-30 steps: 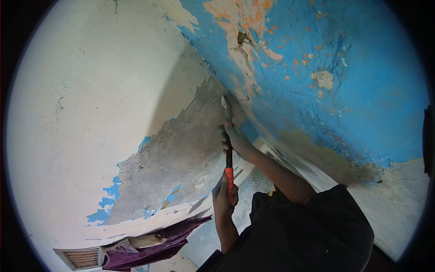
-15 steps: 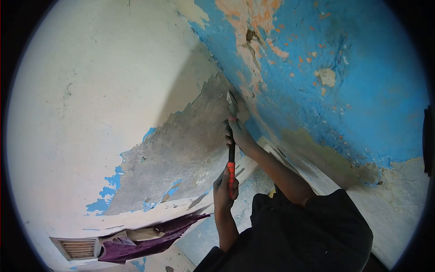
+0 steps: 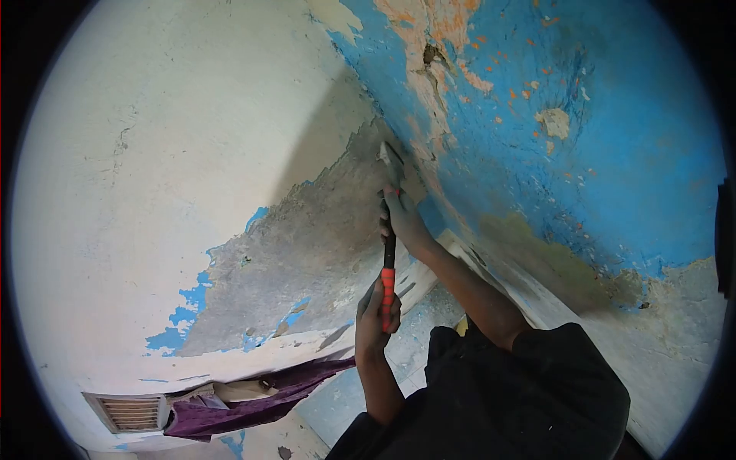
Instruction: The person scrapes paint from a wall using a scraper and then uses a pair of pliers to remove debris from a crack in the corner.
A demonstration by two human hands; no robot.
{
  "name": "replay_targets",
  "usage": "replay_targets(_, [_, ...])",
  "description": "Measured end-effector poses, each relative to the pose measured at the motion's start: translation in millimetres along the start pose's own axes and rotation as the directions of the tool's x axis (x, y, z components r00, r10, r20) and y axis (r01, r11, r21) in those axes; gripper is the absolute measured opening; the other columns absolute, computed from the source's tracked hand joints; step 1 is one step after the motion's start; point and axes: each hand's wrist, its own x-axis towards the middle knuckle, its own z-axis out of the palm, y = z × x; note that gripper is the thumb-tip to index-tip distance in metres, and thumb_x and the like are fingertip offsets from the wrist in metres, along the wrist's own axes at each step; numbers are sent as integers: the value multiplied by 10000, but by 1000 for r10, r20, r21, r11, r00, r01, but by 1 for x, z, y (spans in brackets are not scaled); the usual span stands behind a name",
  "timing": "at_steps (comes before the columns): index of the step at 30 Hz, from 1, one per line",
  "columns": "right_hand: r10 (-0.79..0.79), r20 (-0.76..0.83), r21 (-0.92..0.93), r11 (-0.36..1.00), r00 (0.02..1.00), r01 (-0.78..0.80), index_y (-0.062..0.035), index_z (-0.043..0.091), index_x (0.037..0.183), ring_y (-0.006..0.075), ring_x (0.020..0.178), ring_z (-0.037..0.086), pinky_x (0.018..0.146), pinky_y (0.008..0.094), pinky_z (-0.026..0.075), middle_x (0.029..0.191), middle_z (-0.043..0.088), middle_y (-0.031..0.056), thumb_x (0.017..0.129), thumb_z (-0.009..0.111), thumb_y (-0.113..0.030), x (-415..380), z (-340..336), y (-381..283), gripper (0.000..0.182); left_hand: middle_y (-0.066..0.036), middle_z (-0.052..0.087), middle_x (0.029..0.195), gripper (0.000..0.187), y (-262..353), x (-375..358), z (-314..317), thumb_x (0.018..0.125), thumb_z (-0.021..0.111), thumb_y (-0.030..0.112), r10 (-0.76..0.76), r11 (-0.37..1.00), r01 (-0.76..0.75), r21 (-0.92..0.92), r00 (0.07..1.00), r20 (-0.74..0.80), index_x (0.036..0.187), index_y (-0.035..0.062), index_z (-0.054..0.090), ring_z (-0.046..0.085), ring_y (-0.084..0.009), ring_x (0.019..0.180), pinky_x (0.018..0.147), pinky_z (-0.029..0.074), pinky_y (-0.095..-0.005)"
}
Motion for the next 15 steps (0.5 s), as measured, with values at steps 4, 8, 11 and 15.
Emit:
replay_targets(4, [-8,107,22,1000,994,6,-72,456,1084,122,484,478,465,346,477,700,430,-2,1011,442,-418,-11,18,-22,354,-42,476,742,455,8,-26,2,1021,403,310,138,989,-127,-80,978,158,1375,30,358,332,-75,360,333,298,-197])
replay_targets(8, [-59,91,8,998,994,58,-67,450,1081,127,489,486,476,360,500,698,429,0,1009,447,-411,-6,27,-35,351,-39,455,751,526,25,-30,15,1016,415,283,157,985,-148,-94,983,93,1458,42,265,308,-60,357,318,271,-182])
replay_targets(11, [-74,81,33,997,994,72,-65,445,1079,132,494,493,477,370,511,695,433,4,1007,455,-403,2,26,-44,345,-26,446,716,455,28,-27,23,1021,411,284,139,984,-129,-124,988,75,1399,44,336,288,-47,346,303,239,-180])
replay_targets(15, [-84,72,25,996,994,82,-72,437,1066,140,498,502,472,386,513,691,442,8,1004,462,-405,-1,25,-33,339,-13,442,686,424,36,-34,23,1018,424,292,119,986,-112,-123,992,47,1341,21,386,294,-44,345,303,236,-182])
